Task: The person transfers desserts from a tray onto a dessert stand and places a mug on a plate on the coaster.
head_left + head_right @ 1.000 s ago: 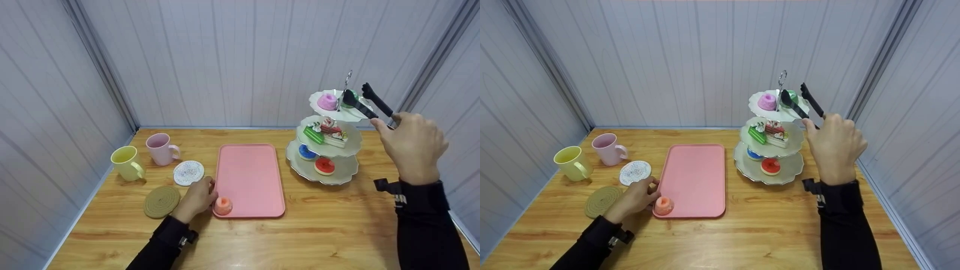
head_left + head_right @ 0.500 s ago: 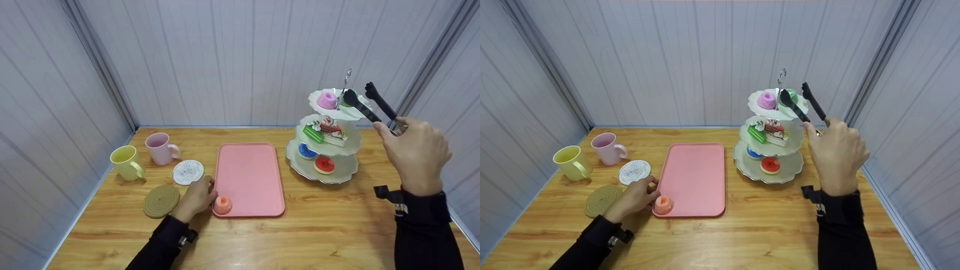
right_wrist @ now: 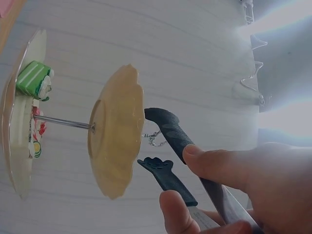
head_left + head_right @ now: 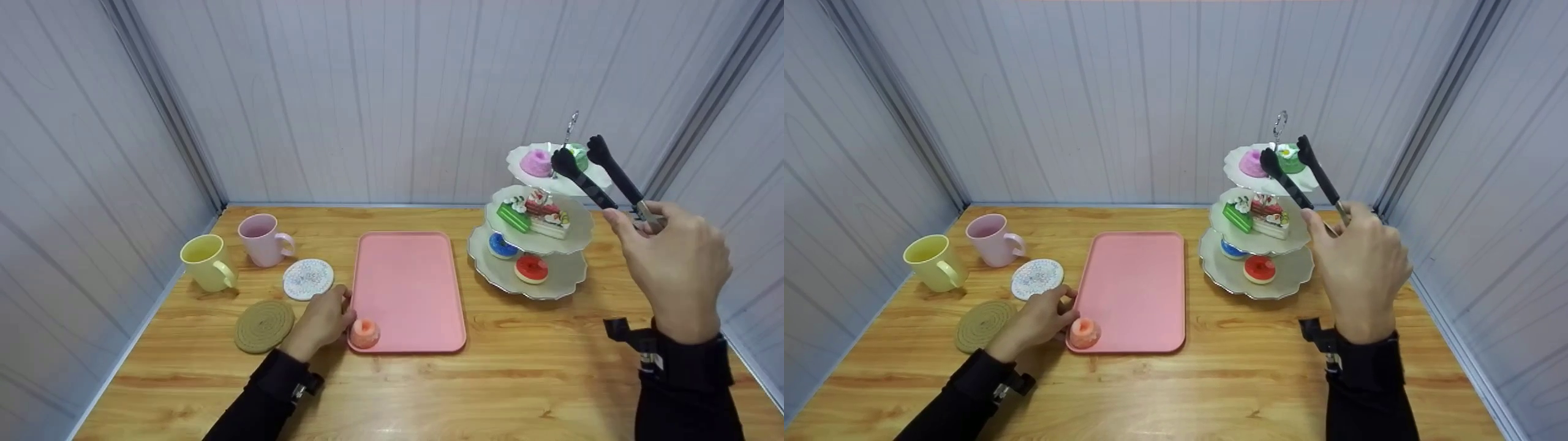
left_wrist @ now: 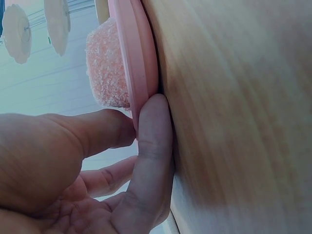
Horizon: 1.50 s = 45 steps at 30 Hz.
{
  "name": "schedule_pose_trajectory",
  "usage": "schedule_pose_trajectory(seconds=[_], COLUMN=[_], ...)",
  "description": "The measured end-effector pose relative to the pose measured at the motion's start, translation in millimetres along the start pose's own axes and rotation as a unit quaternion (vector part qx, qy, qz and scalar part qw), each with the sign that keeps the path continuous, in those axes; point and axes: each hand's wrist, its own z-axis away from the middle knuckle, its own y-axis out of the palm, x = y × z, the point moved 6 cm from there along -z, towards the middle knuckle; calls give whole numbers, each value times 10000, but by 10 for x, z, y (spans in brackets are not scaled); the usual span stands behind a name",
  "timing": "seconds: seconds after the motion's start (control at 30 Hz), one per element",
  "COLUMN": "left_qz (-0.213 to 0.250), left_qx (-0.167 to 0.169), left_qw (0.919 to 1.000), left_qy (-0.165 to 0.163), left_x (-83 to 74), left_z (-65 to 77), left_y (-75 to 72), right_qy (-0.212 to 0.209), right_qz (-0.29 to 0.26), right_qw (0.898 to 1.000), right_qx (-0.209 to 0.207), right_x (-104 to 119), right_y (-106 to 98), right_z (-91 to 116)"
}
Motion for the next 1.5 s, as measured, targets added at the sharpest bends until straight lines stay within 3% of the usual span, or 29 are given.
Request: schedule_pose_trajectory(seconds=[0.13, 0.3, 0.47, 0.5, 0.67, 0.9, 0.97, 1.07, 1.23, 1.33, 1.5], left_qz=[-12, 194, 174, 128, 202, 115, 127, 40, 135, 171, 130], left_qx=[-92, 152, 125, 98, 145, -2, -9, -104, 123, 130, 50], left_qw=[9999, 9996, 9998, 9999, 9997, 9996, 9999, 9997, 9998, 9998, 9999], left_qy=[80, -104, -23, 34, -41, 243, 114, 226, -22, -33, 96], left_x=[9, -227, -323, -268, -286, -56, -83, -49, -285, -324, -186], left_z=[10, 140, 203, 182, 190, 75, 78, 51, 151, 171, 113], left_y=[6, -163, -241, -199, -225, -59, -71, -44, -219, -239, -148], right_qy=[-117, -160, -232, -253, -446, -805, -935, -1118, -1223, -1237, -1205], right_qz=[-109, -174, -210, -223, -340, -481, -498, -539, -587, -616, -675], right_qw=[9998, 9996, 9995, 9994, 9983, 9954, 9941, 9919, 9906, 9904, 9902], right_qx=[-112, -122, -61, -54, -134, -207, -240, -256, -156, -52, 225], right_x=[12, -4, 24, 35, 105, 227, 272, 338, 394, 413, 440], right_y=[33, 95, 146, 156, 199, 289, 321, 365, 421, 448, 512], right_z=[40, 73, 90, 94, 127, 196, 214, 235, 265, 285, 330])
